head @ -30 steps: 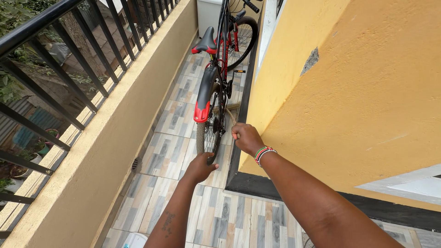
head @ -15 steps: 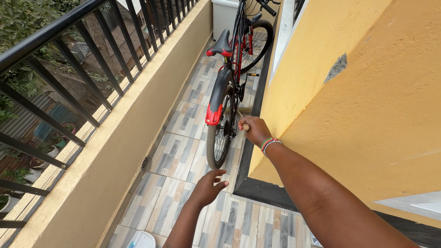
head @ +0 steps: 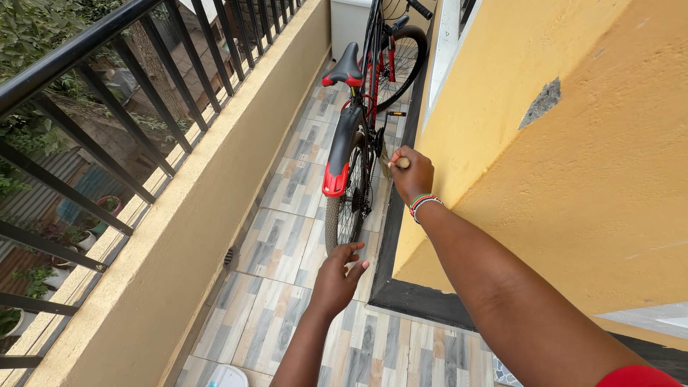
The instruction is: The person sweeps a tiled balcony floor using a traditional straw broom. They move a white dustpan and a blue bucket to clear the area, then sweep around a parked bicycle and a white trash bin before returning the dustpan to its original spot.
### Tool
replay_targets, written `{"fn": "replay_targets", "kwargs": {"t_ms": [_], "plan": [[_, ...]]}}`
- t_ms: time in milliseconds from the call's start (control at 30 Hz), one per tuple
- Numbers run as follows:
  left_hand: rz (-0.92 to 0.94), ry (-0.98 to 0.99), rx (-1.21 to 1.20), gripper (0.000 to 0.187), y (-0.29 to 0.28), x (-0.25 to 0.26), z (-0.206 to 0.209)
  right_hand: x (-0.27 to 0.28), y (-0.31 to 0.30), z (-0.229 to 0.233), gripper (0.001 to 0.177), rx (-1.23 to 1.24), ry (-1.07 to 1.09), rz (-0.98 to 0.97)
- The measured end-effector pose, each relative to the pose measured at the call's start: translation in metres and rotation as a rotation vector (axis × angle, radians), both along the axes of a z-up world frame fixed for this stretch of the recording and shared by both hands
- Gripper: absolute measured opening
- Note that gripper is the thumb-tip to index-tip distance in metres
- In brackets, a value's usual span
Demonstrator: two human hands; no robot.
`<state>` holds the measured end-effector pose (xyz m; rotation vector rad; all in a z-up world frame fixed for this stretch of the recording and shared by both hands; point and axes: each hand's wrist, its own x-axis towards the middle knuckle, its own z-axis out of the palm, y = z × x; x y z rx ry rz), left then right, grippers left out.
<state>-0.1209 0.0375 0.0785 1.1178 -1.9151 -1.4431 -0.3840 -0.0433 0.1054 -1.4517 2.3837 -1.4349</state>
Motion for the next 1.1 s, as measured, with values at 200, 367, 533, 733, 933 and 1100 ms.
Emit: {"fn": "replay_targets", "kwargs": {"t_ms": [200,367,533,733,933,1100], "plan": [[-0.043,-0.002,0.051,0.037,0.009,-0.005,-0.002,-0.013,-0.012,-0.012,0.014,-0.173,-0.043,-0.063],[-0.057,-0.031,0.140,0.037,0.017,-0.005,-0.016,-0.003,-0.006,-0.013,0.014,-0.207,-0.088,-0.159],[-0.083,-0.027,0.158,0.035,0.023,-0.007,-0.016,0.005,0.008,0.027,0.017,-0.141,-0.146,-0.251],[-0.049,0.096,0.133,0.034,0.013,-0.017,-0.010,0.015,0.008,0.093,0.008,-0.016,-0.133,-0.322],[0.038,0.137,0.097,0.031,0.011,-0.011,-0.003,0.016,0.025,0.151,0.010,0.056,-0.080,-0.345],[0.026,0.159,0.113,0.031,0.018,-0.006,0.006,0.032,0.036,0.174,0.004,0.054,-0.107,-0.349]]}}
